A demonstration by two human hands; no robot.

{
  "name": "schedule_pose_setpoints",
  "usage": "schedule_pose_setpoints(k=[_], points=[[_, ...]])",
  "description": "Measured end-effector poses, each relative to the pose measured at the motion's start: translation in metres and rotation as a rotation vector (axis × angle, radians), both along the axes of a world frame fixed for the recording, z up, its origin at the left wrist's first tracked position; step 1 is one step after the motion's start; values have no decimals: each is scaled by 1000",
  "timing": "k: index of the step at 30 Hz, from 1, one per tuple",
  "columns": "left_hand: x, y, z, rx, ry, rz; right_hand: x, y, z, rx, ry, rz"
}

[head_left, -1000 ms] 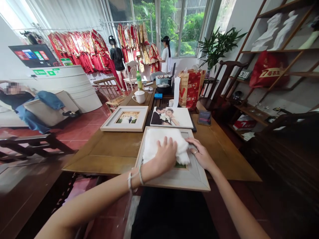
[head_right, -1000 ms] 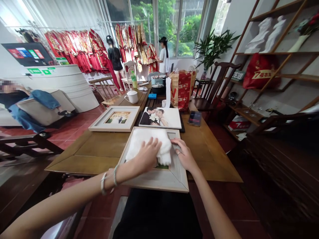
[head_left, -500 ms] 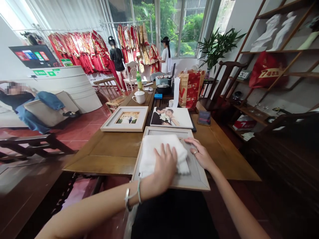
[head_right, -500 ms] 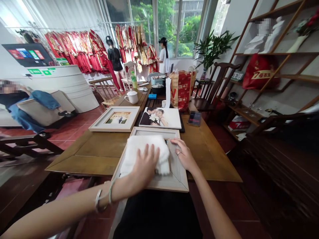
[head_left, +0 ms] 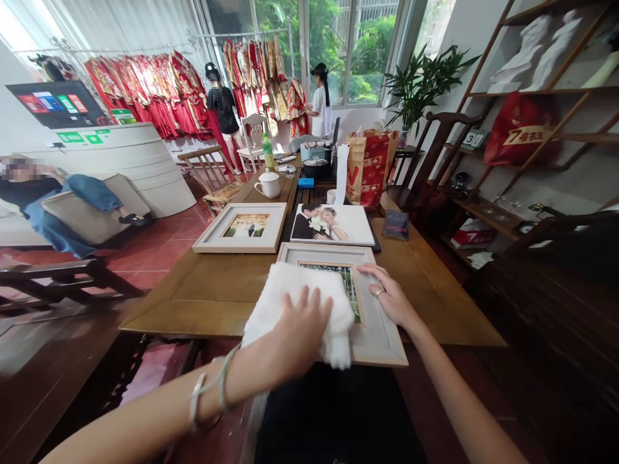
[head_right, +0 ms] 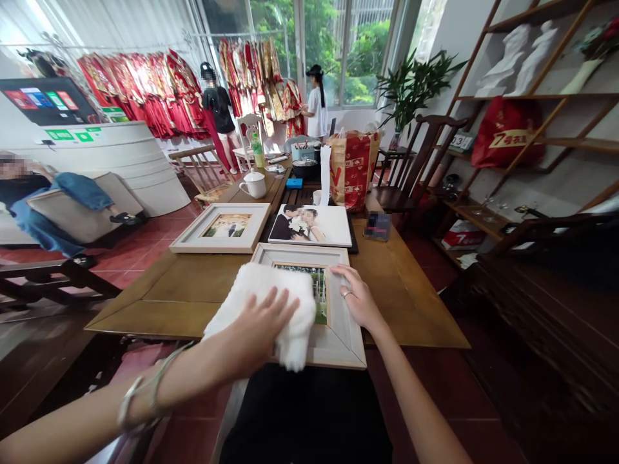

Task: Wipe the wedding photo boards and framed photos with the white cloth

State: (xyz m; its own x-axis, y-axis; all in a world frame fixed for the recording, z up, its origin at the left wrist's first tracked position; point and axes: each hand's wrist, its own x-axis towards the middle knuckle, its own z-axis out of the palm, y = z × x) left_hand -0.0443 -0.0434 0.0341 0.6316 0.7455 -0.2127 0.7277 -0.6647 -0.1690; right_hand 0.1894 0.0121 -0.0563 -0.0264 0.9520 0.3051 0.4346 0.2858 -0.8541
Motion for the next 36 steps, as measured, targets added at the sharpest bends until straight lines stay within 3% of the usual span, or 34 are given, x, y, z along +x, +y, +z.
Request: schedule_pose_setpoints(k=[3, 5, 7, 13, 17, 21, 25, 29, 32, 36], points=[[-10, -38, 0, -64, -13, -84, -1, 0, 2, 2, 4, 1], [-12, -40, 0, -60, -18, -72, 0, 0, 2, 7, 2, 1], [-9, -21, -1, -24, -9, -27, 2, 0, 2, 7, -2, 6], [-4, 72, -5, 192, -108, 124, 5, -1, 0, 3, -6, 39], [-11, 95, -4, 221, -129, 133, 4, 0, 1, -10, -2, 29], [-26, 67, 9, 127, -90, 72, 1, 0, 2, -24, 17, 13], [-41, 4, 29, -136, -37, 37, -1, 0, 1, -21, 39, 3], [-44, -46, 37, -339, 59, 142, -1, -1, 1, -20, 30, 2], [-39, -40, 27, -258, -10, 180, -1, -1, 2, -18, 26, 0], [-28, 22, 5, -26, -137, 195, 1, -1, 2, -25, 10, 13]])
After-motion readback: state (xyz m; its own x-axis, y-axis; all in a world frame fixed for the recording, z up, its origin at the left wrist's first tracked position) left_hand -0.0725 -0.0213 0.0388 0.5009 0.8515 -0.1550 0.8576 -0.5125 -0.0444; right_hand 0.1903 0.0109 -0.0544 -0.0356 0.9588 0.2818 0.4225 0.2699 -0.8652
